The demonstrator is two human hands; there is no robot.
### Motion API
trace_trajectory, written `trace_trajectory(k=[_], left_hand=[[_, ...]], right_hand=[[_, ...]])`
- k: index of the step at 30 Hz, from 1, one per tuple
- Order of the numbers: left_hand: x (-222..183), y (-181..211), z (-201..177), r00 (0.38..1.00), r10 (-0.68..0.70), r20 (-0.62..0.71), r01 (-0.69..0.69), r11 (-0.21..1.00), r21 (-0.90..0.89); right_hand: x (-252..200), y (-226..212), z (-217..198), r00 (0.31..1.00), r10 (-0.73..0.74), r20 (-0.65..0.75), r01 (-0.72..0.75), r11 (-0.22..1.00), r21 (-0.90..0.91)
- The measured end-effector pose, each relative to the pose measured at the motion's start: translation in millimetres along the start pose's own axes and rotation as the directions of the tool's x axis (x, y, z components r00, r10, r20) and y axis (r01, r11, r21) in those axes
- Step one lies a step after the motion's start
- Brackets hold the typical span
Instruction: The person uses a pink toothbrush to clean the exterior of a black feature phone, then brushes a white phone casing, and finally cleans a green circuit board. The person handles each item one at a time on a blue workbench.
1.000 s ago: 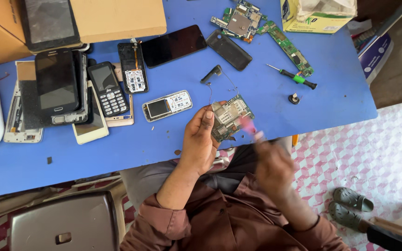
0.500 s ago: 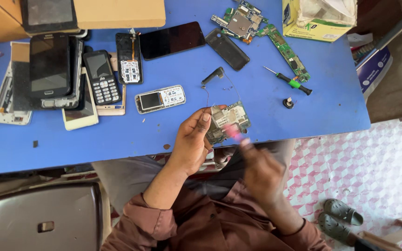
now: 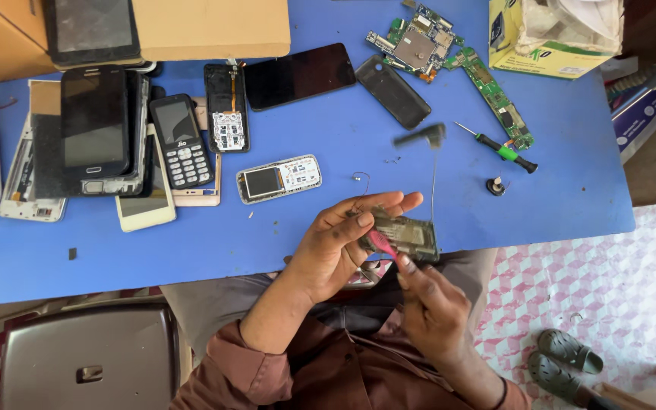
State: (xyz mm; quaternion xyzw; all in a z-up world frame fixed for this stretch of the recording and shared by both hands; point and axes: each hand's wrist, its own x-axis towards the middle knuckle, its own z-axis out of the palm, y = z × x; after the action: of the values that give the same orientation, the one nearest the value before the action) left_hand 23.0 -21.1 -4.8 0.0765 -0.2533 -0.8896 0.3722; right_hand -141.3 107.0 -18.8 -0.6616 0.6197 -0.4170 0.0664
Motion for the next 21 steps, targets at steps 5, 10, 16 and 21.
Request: trace_trajectory(k=[5,10,16,21], left_hand=[[2.5,-0.4,-0.9,0.983,-0.132,-0.126,0.13,0.991,-0.021],[8.9,-1.9,6.7,0.999,-0.025,-0.026,0.024,0.999,-0.033],[14.4,-3.3,9.3,0.993,-0.027,0.116,0.044,0.988,-0.145],[14.4,-10.6,1.4,0.994,-0.006,0.11,0.02,0.991,-0.131]], right_hand=[[15.6,4.4,-3.3,0.996,0.088,-0.026,-0.083,0.988,0.131],[23.1,-4.0,1.1,1.0,0.01,0.01,-0.011,0.998,0.062],[17.1,-9.8,-0.4,0.981,0.027,0.193,-0.045,0.995,0.088],[9.6,10.8,-1.6,0.998,-0.013,0.067,0.022,0.992,-0.126]])
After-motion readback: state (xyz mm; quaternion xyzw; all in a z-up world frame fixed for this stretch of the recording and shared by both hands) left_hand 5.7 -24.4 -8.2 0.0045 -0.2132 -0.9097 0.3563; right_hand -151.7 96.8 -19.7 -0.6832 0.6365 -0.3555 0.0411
